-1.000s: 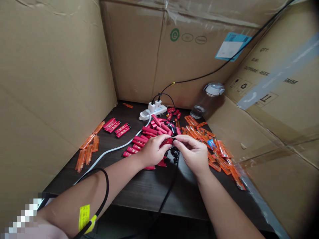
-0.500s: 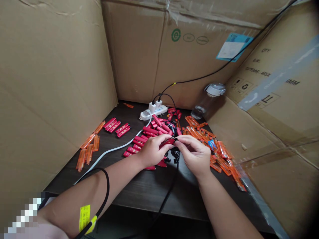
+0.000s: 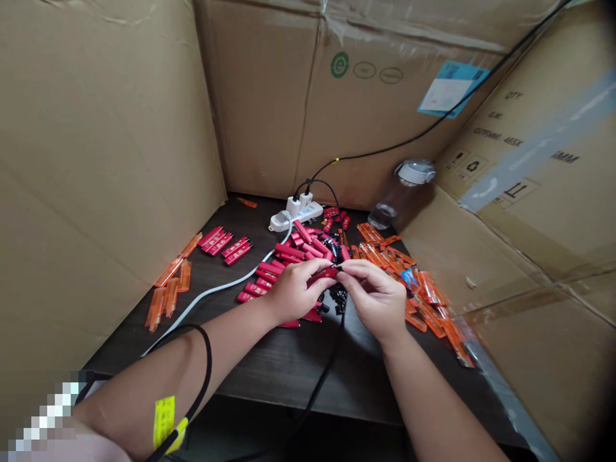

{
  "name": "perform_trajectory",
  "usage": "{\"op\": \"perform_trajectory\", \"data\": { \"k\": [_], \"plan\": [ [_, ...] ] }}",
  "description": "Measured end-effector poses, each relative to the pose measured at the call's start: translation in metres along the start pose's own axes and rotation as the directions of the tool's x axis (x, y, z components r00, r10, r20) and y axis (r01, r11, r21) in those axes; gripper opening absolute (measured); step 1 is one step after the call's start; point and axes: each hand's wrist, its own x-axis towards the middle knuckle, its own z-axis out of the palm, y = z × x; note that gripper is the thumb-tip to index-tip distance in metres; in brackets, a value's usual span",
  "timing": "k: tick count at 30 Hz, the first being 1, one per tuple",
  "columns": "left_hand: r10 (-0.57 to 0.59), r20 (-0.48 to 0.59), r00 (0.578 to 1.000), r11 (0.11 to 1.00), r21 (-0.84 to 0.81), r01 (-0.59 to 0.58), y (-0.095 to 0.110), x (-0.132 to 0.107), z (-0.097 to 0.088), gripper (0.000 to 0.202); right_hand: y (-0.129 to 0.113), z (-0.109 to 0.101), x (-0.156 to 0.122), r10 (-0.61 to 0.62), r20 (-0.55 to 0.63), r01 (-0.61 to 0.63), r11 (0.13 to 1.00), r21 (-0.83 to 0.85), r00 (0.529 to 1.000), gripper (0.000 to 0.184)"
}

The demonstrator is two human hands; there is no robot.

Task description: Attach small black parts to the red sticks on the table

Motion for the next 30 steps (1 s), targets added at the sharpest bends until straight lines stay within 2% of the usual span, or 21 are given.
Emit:
{"op": "perform_trajectory", "data": {
  "k": [6, 12, 17, 20, 22, 27, 30],
  "plan": [
    [0.003, 0.000, 1.000, 1.000, -0.002, -0.003, 0.002, 0.000, -0.001, 0.018, 0.002, 0.000, 0.000, -0.024, 0.004, 0.024, 0.999, 0.023, 1.000, 0.010],
    [0.035, 0.045, 0.998, 0.999, 0.005, -0.036, 0.003, 0.001, -0.004, 0.016, 0.002, -0.003, 0.000, -0.021, 0.073, 0.021, 1.000, -0.001, 0.997, 0.007],
    [-0.040, 0.028, 0.999, 0.996, -0.072, 0.042, 0.002, 0.001, -0.002, 0.019, 0.002, -0.001, -0.001, 0.024, 0.082, -0.033, 0.994, 0.105, 0.996, 0.011],
    [-0.133, 0.011, 0.991, 0.974, -0.185, 0.133, 0.000, 0.002, 0.000, 0.022, 0.003, -0.001, -0.001, 0.084, 0.116, -0.104, 0.979, 0.175, 0.990, 0.014],
    [-0.186, 0.010, 0.983, 0.948, -0.260, 0.182, -0.001, 0.004, -0.001, 0.025, 0.004, -0.002, 0.001, 0.168, 0.127, -0.192, 0.958, 0.211, 0.978, 0.016],
    [-0.265, 0.010, 0.964, 0.896, -0.368, 0.250, 0.001, 0.010, -0.010, 0.024, 0.010, -0.006, 0.008, 0.417, 0.017, -0.410, 0.885, 0.222, 0.909, 0.024],
    [-0.322, -0.004, 0.947, 0.873, -0.388, 0.295, 0.006, 0.012, -0.015, 0.033, 0.014, -0.006, 0.009, 0.424, 0.039, -0.425, 0.895, 0.134, 0.905, 0.025]
  ]
}}
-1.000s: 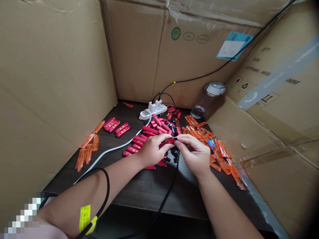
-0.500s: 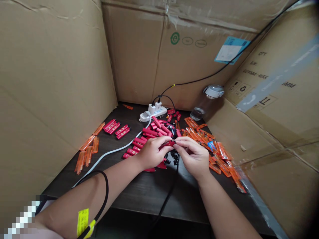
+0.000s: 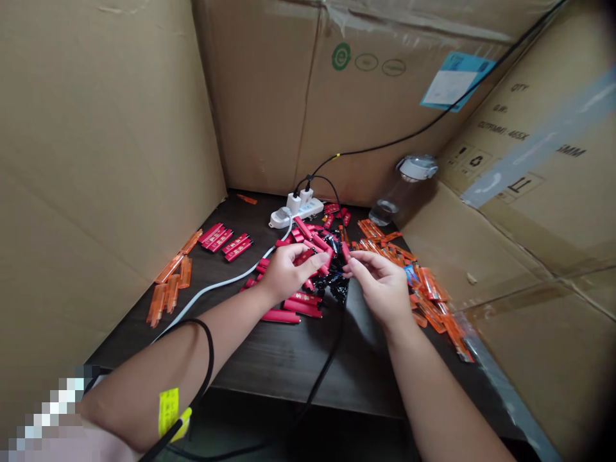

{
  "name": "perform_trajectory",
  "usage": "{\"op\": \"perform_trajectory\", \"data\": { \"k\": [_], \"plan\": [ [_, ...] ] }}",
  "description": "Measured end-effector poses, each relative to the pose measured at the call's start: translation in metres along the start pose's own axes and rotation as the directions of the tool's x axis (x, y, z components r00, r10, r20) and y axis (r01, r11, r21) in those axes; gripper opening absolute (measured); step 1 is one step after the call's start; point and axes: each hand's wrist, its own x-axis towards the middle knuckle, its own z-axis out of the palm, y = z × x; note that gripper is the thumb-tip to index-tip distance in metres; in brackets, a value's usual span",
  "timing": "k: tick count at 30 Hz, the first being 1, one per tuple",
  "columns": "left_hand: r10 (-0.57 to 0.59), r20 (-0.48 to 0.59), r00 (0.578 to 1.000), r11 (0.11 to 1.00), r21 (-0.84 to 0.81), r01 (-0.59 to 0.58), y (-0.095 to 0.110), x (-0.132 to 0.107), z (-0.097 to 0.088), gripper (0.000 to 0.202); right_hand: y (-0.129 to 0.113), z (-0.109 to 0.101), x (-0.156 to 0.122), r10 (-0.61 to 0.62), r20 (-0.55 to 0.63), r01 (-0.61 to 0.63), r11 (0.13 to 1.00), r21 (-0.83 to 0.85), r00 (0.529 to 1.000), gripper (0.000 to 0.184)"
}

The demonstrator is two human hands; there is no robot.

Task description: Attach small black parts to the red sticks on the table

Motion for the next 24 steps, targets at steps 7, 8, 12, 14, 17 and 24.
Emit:
{"op": "perform_trajectory", "data": {
  "k": [7, 8, 12, 14, 17, 24],
  "plan": [
    [-0.066, -0.066, 0.996, 0.998, -0.026, 0.064, 0.006, 0.001, 0.001, 0.037, 0.005, -0.005, 0.000, -0.094, 0.357, 0.273, 0.828, -0.490, 0.929, 0.017],
    [-0.051, -0.071, 0.996, 0.999, -0.010, 0.051, 0.006, 0.001, 0.001, 0.038, 0.005, -0.006, -0.001, -0.054, 0.428, 0.298, 0.796, -0.527, 0.902, 0.017],
    [0.006, -0.062, 0.998, 0.998, 0.062, -0.002, 0.003, 0.001, -0.001, 0.039, 0.006, -0.009, -0.003, 0.081, 0.613, 0.375, 0.725, -0.577, 0.786, 0.020],
    [0.012, -0.057, 0.998, 0.997, 0.080, -0.007, 0.002, 0.001, -0.002, 0.038, 0.006, -0.008, -0.003, 0.107, 0.632, 0.395, 0.697, -0.599, 0.768, 0.022],
    [0.010, -0.046, 0.999, 0.996, 0.086, -0.006, 0.001, 0.000, -0.003, 0.037, 0.007, -0.008, -0.003, 0.126, 0.627, 0.407, 0.659, -0.632, 0.769, 0.023],
    [-0.006, -0.039, 0.999, 0.997, 0.078, 0.009, 0.002, 0.001, -0.003, 0.037, 0.012, -0.016, 0.004, 0.120, 0.563, 0.384, 0.615, -0.689, 0.818, 0.025]
  ]
}}
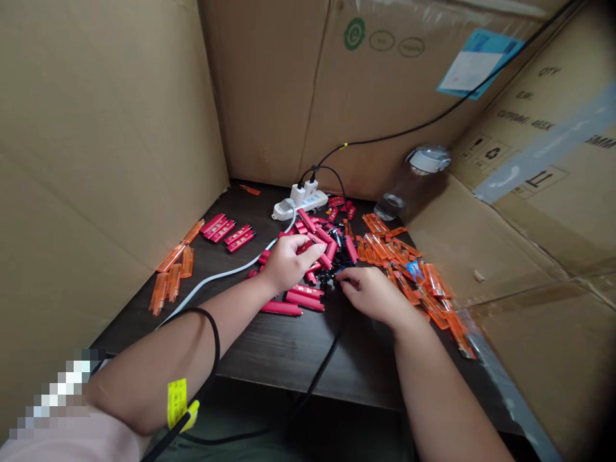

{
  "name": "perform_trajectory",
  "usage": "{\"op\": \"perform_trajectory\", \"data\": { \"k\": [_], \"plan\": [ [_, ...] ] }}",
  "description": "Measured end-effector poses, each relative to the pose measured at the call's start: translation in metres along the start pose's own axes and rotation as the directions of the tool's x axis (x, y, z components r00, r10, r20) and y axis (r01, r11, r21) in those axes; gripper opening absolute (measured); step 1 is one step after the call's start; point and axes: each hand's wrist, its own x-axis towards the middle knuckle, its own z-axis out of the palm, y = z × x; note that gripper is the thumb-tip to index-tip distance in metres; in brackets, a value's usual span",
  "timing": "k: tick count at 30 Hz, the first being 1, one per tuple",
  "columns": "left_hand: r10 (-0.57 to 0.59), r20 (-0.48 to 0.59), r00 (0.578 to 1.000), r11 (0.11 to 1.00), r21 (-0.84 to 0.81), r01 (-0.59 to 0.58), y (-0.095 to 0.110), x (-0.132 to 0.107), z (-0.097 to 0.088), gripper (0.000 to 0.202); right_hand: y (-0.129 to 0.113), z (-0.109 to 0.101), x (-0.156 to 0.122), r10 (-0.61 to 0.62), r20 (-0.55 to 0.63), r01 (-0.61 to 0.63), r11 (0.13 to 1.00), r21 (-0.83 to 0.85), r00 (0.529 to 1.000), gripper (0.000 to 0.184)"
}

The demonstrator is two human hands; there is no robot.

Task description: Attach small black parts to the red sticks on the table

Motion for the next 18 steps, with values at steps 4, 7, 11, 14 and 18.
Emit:
{"op": "perform_trajectory", "data": {
  "k": [4, 7, 11, 14, 18],
  "plan": [
    [0.000, 0.005, 1.000, 1.000, 0.006, 0.000, -0.002, 0.001, -0.001, 0.038, 0.002, -0.001, 0.000, 0.028, -0.034, -0.027, 0.999, 0.032, 0.999, 0.024],
    [-0.004, 0.004, 1.000, 1.000, 0.007, 0.004, -0.004, 0.001, -0.001, 0.038, -0.005, -0.003, -0.003, -0.031, 0.050, 0.026, 0.996, 0.087, 0.998, 0.022],
    [0.007, -0.008, 1.000, 1.000, 0.013, -0.007, -0.005, 0.001, -0.001, 0.038, -0.014, -0.004, -0.006, -0.148, 0.170, 0.115, 0.975, 0.192, 0.974, 0.021],
    [0.009, -0.006, 1.000, 1.000, 0.017, -0.009, -0.005, 0.002, -0.001, 0.038, -0.017, -0.001, -0.006, -0.188, 0.165, 0.149, 0.964, 0.221, 0.968, 0.023],
    [0.008, -0.003, 1.000, 0.999, 0.032, -0.008, -0.005, 0.001, -0.001, 0.038, -0.019, 0.003, -0.004, -0.174, 0.158, 0.144, 0.972, 0.185, 0.972, 0.023]
  ]
}}
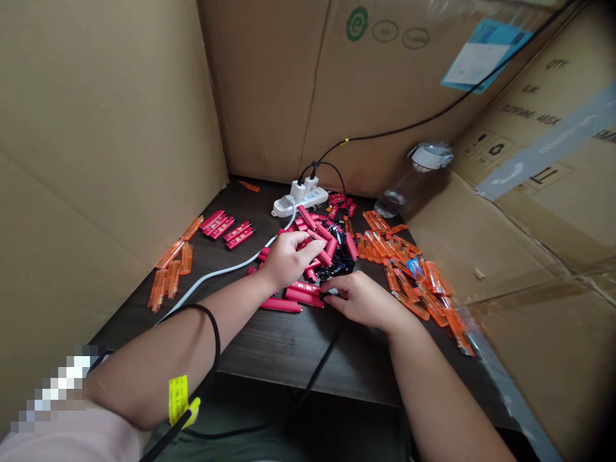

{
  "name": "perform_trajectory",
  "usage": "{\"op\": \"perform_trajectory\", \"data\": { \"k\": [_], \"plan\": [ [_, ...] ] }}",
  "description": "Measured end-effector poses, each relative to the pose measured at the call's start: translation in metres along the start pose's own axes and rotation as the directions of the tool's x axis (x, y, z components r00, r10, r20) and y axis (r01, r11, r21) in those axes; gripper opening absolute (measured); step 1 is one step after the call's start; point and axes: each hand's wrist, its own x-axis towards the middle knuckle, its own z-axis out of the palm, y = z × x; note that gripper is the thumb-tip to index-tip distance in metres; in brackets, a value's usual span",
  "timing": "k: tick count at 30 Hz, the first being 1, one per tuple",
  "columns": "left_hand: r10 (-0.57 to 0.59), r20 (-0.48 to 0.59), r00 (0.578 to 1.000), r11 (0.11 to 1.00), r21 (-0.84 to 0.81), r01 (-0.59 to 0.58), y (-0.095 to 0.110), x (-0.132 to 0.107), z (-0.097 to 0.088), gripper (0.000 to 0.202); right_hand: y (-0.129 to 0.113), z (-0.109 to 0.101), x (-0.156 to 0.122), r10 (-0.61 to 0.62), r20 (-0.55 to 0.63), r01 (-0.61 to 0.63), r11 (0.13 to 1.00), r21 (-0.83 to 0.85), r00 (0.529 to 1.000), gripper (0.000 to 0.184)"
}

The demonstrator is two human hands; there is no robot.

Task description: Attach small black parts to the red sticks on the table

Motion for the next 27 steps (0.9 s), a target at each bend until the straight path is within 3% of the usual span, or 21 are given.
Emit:
{"op": "perform_trajectory", "data": {
  "k": [15, 27],
  "plan": [
    [-0.002, 0.005, 1.000, 1.000, -0.003, 0.002, 0.002, -0.001, 0.000, 0.038, -0.009, 0.002, 0.003, 0.101, -0.015, -0.102, 0.984, -0.145, 0.995, 0.010],
    [0.001, 0.009, 1.000, 1.000, -0.004, -0.001, 0.003, -0.001, 0.000, 0.037, -0.005, 0.013, 0.005, 0.040, -0.039, -0.046, 0.985, -0.169, 0.998, 0.013]
  ]
}}
